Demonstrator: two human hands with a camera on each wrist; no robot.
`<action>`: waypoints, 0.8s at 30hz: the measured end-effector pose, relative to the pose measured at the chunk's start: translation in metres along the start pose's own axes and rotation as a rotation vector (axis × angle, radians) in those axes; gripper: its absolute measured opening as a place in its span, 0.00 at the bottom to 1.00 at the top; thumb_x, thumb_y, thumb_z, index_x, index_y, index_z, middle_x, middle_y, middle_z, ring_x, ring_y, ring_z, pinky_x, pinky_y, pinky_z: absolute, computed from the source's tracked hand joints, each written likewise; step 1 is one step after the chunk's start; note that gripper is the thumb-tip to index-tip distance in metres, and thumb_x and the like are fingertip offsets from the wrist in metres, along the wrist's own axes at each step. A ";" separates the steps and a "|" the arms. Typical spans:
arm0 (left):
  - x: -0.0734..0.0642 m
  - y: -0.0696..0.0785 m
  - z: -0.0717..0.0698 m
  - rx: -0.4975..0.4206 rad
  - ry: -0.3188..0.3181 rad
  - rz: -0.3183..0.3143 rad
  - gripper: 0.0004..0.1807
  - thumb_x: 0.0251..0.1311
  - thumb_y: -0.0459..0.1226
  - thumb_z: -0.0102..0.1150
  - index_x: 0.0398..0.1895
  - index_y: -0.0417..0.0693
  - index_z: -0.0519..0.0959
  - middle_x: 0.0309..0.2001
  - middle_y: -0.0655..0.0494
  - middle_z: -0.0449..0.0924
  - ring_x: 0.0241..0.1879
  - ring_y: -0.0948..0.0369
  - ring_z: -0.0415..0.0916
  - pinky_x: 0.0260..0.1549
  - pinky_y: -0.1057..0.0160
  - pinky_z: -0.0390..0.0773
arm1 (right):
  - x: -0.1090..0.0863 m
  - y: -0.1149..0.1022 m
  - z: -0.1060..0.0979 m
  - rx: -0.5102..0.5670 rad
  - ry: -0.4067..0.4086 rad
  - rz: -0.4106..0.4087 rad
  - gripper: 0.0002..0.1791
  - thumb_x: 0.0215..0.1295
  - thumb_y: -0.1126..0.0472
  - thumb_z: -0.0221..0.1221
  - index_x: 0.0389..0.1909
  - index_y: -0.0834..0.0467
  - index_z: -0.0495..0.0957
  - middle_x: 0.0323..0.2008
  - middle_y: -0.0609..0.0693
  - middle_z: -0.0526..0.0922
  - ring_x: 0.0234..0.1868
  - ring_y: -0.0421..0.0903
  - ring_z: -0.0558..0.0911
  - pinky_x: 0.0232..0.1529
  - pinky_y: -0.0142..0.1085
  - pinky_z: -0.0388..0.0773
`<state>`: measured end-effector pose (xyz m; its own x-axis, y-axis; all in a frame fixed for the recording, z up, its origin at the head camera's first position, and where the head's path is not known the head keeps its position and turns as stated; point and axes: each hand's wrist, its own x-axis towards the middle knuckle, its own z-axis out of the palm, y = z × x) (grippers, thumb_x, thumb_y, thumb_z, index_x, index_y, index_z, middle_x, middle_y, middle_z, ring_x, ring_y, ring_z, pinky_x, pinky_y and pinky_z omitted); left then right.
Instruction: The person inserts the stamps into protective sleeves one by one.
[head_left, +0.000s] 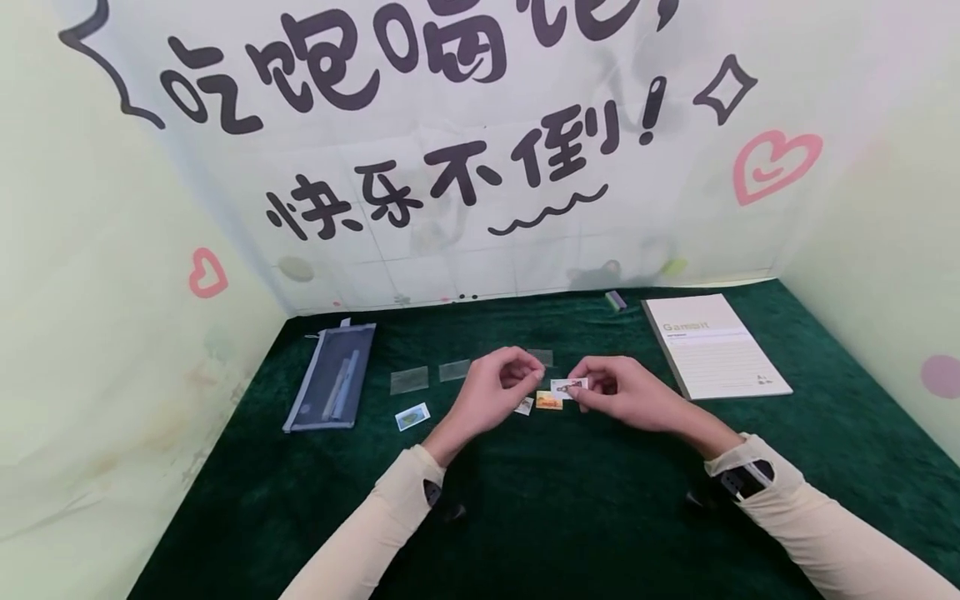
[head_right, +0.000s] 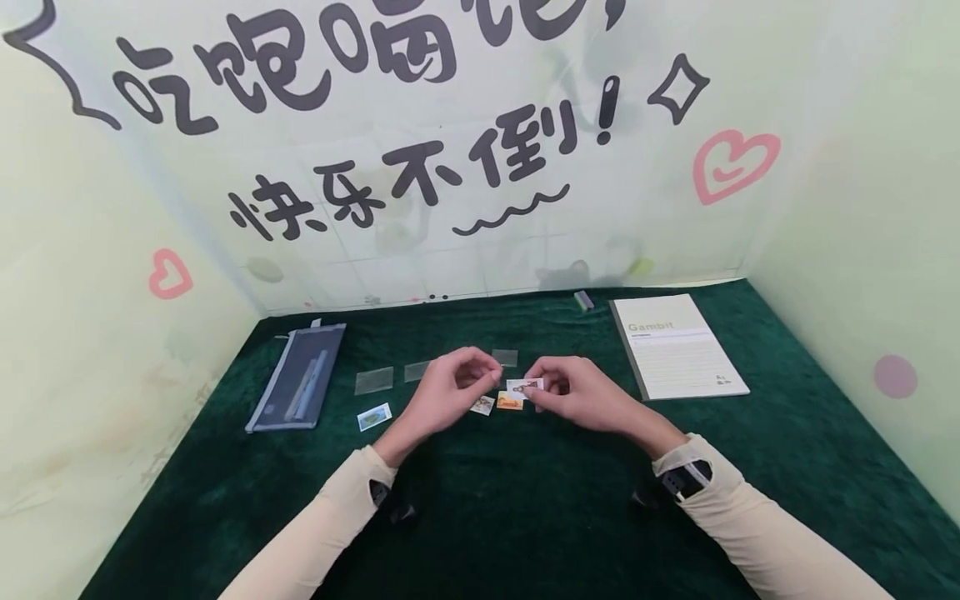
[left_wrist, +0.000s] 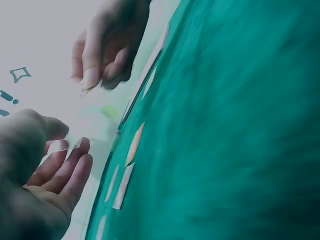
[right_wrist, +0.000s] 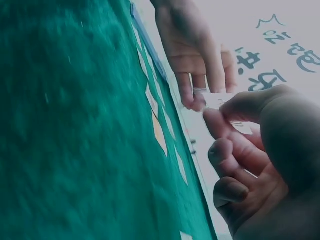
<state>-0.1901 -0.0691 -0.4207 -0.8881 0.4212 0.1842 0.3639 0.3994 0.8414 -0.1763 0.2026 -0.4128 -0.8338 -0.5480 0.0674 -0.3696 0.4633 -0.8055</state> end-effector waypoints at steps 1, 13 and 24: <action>-0.006 0.001 0.000 -0.040 0.002 -0.013 0.08 0.78 0.45 0.64 0.53 0.56 0.85 0.51 0.59 0.88 0.48 0.65 0.88 0.51 0.64 0.88 | 0.000 -0.001 0.002 0.016 0.005 -0.005 0.06 0.80 0.52 0.64 0.51 0.47 0.83 0.35 0.45 0.89 0.33 0.48 0.84 0.37 0.36 0.81; -0.046 -0.009 0.009 -0.390 0.039 -0.078 0.13 0.77 0.39 0.65 0.57 0.43 0.81 0.49 0.48 0.93 0.44 0.56 0.93 0.46 0.61 0.91 | -0.001 0.008 0.029 0.247 -0.041 0.047 0.10 0.81 0.54 0.62 0.53 0.54 0.82 0.35 0.54 0.88 0.26 0.47 0.82 0.29 0.36 0.82; -0.048 -0.023 0.010 -0.400 0.037 -0.118 0.17 0.76 0.49 0.66 0.54 0.46 0.87 0.45 0.54 0.95 0.41 0.54 0.94 0.44 0.58 0.92 | -0.001 0.014 0.036 0.284 -0.024 0.114 0.14 0.83 0.49 0.59 0.56 0.53 0.81 0.34 0.54 0.84 0.27 0.49 0.81 0.31 0.35 0.80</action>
<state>-0.1532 -0.0909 -0.4540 -0.9292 0.3591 0.0871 0.1283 0.0926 0.9874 -0.1662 0.1851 -0.4453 -0.8523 -0.5212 -0.0438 -0.1423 0.3116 -0.9395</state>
